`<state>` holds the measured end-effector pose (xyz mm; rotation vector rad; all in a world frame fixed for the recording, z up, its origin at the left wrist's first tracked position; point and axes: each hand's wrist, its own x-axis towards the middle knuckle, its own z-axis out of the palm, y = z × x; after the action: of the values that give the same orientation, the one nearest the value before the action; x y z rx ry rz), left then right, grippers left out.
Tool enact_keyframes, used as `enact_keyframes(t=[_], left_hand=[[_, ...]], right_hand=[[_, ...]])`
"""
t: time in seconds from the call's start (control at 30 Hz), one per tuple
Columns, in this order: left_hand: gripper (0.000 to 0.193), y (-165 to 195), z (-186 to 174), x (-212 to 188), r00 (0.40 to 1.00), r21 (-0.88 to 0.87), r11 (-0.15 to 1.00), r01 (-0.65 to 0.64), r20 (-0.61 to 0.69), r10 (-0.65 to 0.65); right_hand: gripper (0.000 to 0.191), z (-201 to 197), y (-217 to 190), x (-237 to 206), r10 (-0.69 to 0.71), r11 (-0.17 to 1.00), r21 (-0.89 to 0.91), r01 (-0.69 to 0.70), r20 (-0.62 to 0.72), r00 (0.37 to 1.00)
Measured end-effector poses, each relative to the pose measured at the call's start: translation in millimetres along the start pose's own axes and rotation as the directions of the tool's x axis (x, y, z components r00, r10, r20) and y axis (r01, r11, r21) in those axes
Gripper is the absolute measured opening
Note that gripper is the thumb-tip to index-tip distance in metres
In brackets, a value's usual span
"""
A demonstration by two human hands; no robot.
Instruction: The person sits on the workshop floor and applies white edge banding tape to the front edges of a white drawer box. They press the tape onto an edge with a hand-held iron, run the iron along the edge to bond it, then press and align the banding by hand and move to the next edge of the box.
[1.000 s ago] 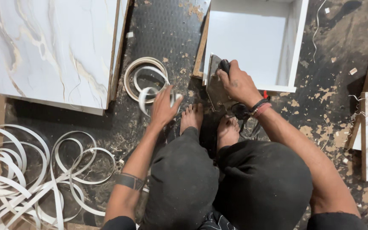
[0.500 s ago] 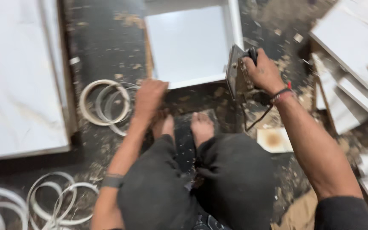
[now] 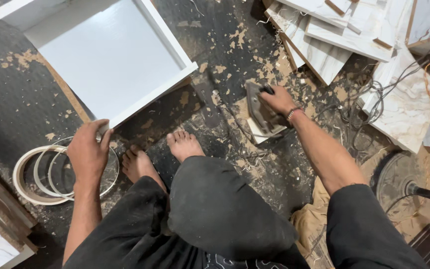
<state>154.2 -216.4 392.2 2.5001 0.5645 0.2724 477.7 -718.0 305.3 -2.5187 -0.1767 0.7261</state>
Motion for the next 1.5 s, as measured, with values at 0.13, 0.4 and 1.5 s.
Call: enact_keyframes(t=[0.13,0.4,1.5], left_hand=[[0.029,-2.5,-0.9,4.8,0.998,-0.059,0.996,0.061,0.038,-0.059],[0.028,-15.7,12.6,3.4,0.982,-0.322,0.932,0.166,-0.03,-0.185],[0.077,-4.6,41.6,39.1,0.99,0.079,0.99,-0.118,-0.062,0.123]], right_hand=[[0.032,-11.4,31.7,-13.4,0.128,0.989,0.072,-0.132,0.057,0.99],[0.039,-12.9,-108.0,-3.3,-0.509,0.816,-0.371,0.444,-0.097,0.855],[0.048,181.9,-374.9,-2.6,-0.826,0.555,-0.221,0.802,-0.038,0.562]])
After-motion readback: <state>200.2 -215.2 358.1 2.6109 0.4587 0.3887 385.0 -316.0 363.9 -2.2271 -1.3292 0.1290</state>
